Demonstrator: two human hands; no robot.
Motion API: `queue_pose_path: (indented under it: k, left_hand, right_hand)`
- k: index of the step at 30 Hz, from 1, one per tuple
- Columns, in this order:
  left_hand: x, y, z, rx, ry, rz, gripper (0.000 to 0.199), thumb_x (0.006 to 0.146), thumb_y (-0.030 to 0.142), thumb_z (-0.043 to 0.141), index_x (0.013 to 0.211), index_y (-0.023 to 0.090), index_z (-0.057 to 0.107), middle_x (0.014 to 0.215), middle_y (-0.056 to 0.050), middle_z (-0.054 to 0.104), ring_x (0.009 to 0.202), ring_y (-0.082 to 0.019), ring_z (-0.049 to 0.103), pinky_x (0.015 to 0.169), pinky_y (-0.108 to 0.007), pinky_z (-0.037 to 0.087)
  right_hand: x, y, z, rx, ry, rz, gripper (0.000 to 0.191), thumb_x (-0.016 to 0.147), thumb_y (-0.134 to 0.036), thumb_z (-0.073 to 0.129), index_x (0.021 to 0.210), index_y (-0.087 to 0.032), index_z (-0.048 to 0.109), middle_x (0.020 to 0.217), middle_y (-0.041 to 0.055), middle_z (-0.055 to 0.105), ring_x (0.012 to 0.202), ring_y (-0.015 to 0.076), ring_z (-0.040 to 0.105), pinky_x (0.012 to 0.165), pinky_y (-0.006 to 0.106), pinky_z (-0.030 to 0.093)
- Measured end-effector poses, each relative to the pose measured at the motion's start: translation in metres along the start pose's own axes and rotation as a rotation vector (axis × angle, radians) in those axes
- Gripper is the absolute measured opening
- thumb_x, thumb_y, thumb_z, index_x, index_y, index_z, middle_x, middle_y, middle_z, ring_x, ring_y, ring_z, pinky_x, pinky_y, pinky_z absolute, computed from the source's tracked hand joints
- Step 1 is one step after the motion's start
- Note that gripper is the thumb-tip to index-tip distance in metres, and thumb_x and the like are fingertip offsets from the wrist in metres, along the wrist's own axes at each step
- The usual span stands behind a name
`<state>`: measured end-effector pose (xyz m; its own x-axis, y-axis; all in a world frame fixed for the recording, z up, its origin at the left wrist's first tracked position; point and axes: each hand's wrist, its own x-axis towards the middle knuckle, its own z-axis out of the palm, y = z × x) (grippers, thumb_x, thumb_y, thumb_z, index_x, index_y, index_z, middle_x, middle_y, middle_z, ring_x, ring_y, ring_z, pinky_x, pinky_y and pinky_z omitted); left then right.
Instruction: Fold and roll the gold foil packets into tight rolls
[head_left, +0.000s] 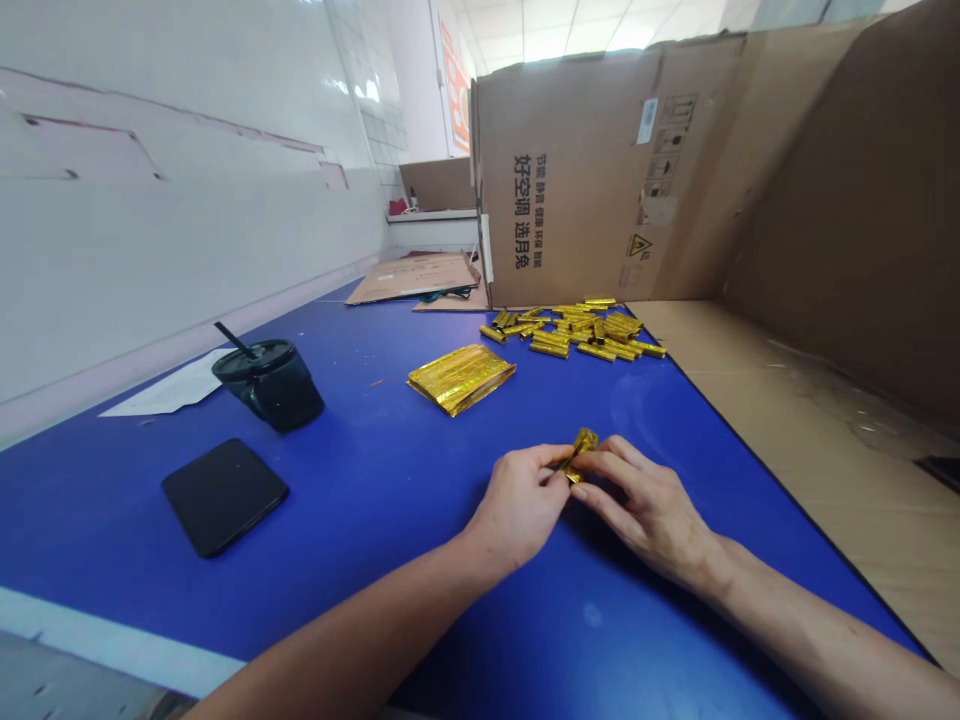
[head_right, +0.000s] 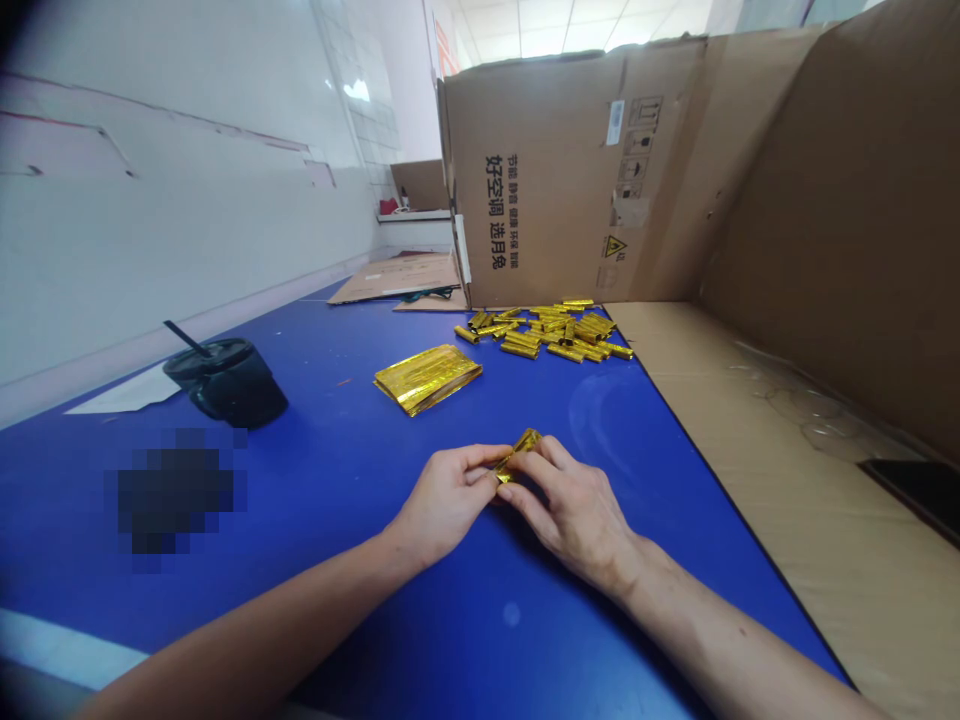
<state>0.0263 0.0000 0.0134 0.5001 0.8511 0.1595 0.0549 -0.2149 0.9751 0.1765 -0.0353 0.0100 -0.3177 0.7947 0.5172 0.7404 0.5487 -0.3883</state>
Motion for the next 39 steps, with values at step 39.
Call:
queue_pose_path:
  k: [39]
  left_hand:
    - [-0.004, -0.004, 0.001, 0.373, 0.070, 0.186, 0.040, 0.071, 0.005, 0.043, 0.104, 0.021, 0.058, 0.093, -0.002, 0.061, 0.083, -0.014, 0.056, 0.079, -0.025, 0.044]
  right_hand:
    - [-0.002, 0.003, 0.003, 0.020, 0.050, -0.002, 0.016, 0.083, -0.026, 0.045, 0.096, -0.020, 0.052, 0.078, 0.0041, 0.055, 0.069, 0.0137, 0.053, 0.059, 0.024, 0.043]
